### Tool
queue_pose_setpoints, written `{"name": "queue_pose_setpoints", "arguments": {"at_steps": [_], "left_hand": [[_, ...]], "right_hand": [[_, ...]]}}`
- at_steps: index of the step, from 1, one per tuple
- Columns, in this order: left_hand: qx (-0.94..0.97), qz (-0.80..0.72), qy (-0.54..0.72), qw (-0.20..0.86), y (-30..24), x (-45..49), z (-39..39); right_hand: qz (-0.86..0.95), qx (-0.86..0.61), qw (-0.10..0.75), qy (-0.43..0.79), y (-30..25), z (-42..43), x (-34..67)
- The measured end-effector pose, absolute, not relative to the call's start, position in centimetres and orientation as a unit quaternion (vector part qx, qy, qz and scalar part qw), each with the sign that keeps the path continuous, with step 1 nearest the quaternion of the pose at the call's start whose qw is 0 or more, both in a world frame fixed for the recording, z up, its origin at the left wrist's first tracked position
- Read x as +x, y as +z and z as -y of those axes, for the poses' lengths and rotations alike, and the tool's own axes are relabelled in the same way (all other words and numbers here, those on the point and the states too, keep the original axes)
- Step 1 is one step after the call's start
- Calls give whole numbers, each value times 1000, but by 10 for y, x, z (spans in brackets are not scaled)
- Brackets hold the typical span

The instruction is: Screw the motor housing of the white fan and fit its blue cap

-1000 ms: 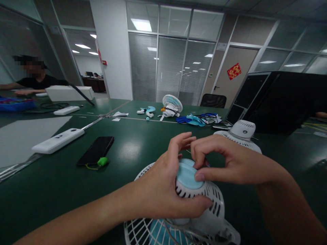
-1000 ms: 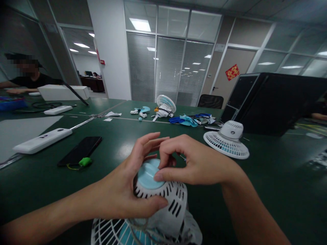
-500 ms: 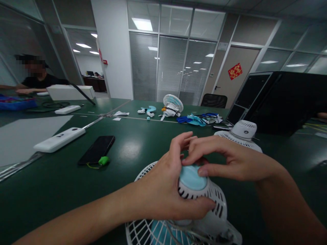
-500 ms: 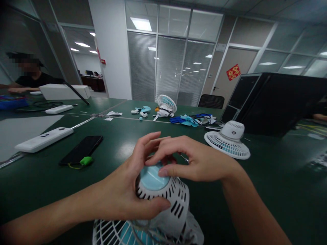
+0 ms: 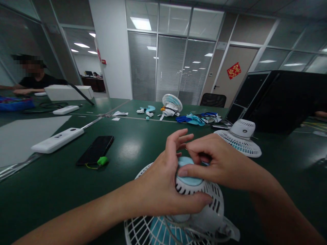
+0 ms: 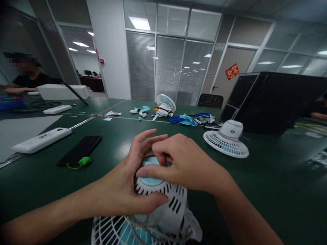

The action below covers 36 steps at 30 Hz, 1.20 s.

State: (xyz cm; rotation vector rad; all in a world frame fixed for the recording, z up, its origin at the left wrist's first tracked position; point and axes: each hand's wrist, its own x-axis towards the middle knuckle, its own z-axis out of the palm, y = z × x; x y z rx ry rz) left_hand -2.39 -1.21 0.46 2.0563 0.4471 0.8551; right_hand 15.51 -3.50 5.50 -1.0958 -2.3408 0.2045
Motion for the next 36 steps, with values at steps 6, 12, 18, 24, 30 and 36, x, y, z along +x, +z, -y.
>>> {"name": "queue_pose_setpoints", "arguments": {"at_steps": [6,12,18,24,30,36], "left_hand": [[825,-163,352,412,8,-22,12],[827,-164,344,414,9,-24,12],[825,-170,342,416,9,-24,12],[817,-172,348,428,9,-24,13],[820,-173,349,420,9,-23,13],[817,-173,349,425,9,-22,13]], "right_hand": [[909,-285,257,160,63,30,175],[916,-226,229,240,65,17,186],[899,-283,225,246,65,21,180],[880,-369,265,138,60,30,163],[888,-354,268,123,62,34,166],[886,-362,273,99,59,41,152]]}}
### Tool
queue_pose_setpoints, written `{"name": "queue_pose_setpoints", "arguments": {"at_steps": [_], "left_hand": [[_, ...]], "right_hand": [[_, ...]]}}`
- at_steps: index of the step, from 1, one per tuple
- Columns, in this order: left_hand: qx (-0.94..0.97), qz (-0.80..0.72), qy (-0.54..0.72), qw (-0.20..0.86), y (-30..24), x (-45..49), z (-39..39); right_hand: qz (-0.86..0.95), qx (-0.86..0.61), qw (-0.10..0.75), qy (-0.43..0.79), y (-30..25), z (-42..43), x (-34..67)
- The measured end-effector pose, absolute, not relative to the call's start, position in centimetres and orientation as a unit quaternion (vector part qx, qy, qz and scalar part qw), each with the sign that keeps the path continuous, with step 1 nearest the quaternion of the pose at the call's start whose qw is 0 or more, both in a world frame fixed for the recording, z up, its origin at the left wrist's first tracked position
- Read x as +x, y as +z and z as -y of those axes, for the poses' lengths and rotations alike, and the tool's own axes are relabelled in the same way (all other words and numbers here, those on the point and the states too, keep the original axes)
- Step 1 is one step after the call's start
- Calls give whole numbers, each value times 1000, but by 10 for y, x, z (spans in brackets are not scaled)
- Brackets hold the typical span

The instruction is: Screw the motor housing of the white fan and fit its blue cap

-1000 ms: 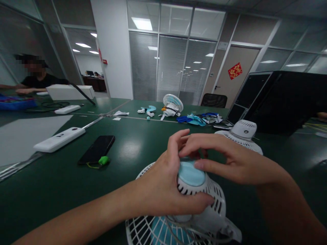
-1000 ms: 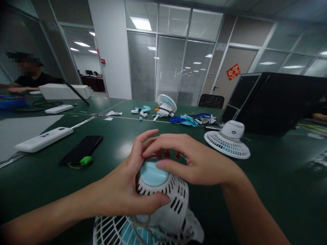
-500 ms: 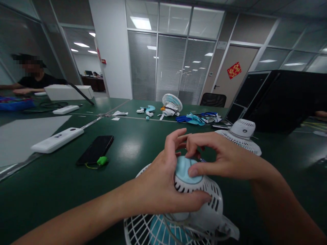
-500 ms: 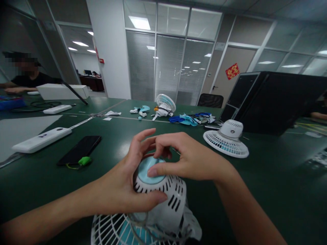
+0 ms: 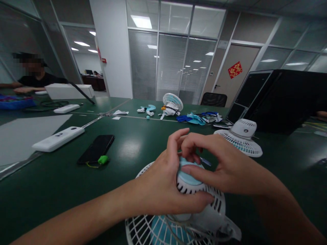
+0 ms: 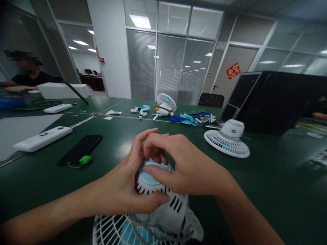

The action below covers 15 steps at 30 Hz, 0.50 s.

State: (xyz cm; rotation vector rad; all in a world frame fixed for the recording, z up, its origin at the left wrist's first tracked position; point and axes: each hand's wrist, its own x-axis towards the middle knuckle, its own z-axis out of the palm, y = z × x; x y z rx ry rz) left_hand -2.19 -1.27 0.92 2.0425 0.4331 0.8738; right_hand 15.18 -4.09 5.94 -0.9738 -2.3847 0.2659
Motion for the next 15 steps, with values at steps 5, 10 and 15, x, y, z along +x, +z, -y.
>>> {"name": "queue_pose_setpoints", "arguments": {"at_steps": [5,10,15], "left_hand": [[818,-164,345,429,8,-22,13],[823,-150,359,414,8,-22,13],[815,-159,347,436,8,-22,12]], "right_hand": [[891,-361,258,97,63,43,153],[906,-301,236,181,68,35,178],[886,-347,247,182,61,30,168]]}}
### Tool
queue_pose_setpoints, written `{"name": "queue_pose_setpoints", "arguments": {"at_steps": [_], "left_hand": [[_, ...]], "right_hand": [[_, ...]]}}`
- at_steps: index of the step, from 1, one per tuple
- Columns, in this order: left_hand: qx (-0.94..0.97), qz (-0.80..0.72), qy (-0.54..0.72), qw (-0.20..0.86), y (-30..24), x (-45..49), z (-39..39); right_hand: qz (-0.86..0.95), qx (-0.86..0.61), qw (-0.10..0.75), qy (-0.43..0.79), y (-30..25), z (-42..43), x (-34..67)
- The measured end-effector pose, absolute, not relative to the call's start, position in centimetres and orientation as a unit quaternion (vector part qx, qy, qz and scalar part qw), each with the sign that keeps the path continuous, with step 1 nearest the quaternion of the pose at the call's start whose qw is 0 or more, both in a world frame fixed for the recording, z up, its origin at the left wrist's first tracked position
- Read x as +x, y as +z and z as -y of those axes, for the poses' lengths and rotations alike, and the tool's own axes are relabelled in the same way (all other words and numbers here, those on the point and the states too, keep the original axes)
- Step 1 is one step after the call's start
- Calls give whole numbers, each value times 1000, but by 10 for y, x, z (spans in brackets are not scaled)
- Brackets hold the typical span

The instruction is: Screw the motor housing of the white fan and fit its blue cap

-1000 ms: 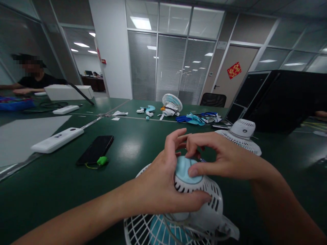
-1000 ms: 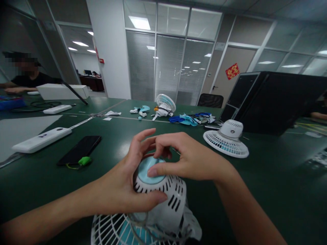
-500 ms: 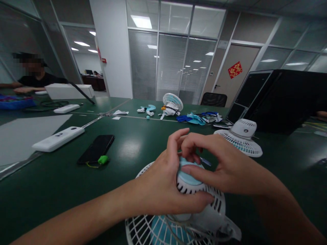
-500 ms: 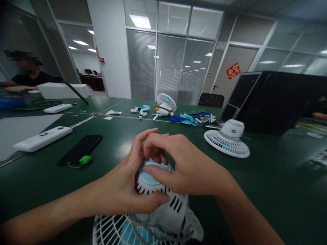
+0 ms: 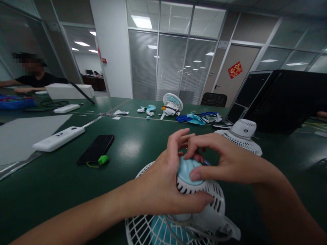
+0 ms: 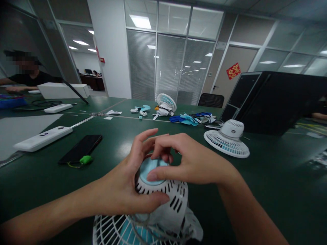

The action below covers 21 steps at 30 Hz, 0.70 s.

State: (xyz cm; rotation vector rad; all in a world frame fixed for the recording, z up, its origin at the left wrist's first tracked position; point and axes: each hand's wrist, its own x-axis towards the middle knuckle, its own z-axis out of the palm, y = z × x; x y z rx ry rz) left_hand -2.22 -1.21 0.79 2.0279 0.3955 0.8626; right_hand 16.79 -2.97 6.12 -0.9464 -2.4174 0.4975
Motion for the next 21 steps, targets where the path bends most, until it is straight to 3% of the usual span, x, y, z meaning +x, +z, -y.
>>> {"name": "queue_pose_setpoints", "arguments": {"at_steps": [5,17,21], "left_hand": [[811,-159,360,433,8,-22,12],[816,-160,352,430,10,-22,13],[817,-155,345,435,9,-22,13]], "right_hand": [[877,-383,279,78,53,30,151],[889,-362,268,84,59,40,152],[897,-331,257,140,65,41,161]]}}
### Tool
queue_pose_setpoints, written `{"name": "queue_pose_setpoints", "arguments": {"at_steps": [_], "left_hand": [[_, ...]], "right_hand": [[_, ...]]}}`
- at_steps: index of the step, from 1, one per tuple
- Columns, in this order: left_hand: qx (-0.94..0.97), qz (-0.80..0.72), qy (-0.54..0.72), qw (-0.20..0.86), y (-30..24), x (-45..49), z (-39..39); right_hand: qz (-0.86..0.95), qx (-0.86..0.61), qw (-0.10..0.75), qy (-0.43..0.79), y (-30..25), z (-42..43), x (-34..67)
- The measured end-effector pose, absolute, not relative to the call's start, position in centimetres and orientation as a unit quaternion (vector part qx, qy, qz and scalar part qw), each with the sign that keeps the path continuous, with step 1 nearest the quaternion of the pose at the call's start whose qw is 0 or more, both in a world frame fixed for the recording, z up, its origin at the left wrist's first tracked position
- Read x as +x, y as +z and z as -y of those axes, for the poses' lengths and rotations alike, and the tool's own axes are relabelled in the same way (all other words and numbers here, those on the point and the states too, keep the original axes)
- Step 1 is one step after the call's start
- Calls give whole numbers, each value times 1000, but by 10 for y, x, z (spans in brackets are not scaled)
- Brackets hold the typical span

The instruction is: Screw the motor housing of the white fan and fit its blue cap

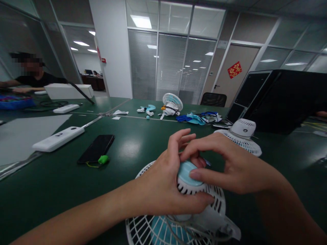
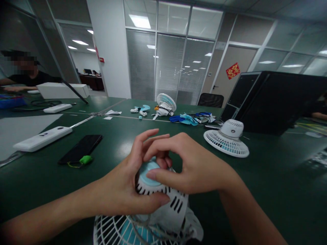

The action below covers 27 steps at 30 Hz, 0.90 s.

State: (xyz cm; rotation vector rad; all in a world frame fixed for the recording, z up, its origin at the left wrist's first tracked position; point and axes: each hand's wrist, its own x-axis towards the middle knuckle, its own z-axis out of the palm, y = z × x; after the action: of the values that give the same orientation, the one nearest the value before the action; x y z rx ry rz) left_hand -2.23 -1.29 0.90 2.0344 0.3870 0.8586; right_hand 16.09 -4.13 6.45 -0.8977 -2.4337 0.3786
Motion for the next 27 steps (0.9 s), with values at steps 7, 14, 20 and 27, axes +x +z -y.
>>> {"name": "queue_pose_setpoints", "arguments": {"at_steps": [7,14,20,27], "left_hand": [[820,-161,343,429,10,-23,13],[820,-164,348,424,9,-23,13],[829,-167,347,406,7,-22,12],[826,-156,350,414,7,-22,13]], "right_hand": [[895,-336,229,183,66,34,172],[882,-380,252,121,60,35,158],[905,-324,251,115,65,39,167],[892,-359,257,98,63,45,154]]}}
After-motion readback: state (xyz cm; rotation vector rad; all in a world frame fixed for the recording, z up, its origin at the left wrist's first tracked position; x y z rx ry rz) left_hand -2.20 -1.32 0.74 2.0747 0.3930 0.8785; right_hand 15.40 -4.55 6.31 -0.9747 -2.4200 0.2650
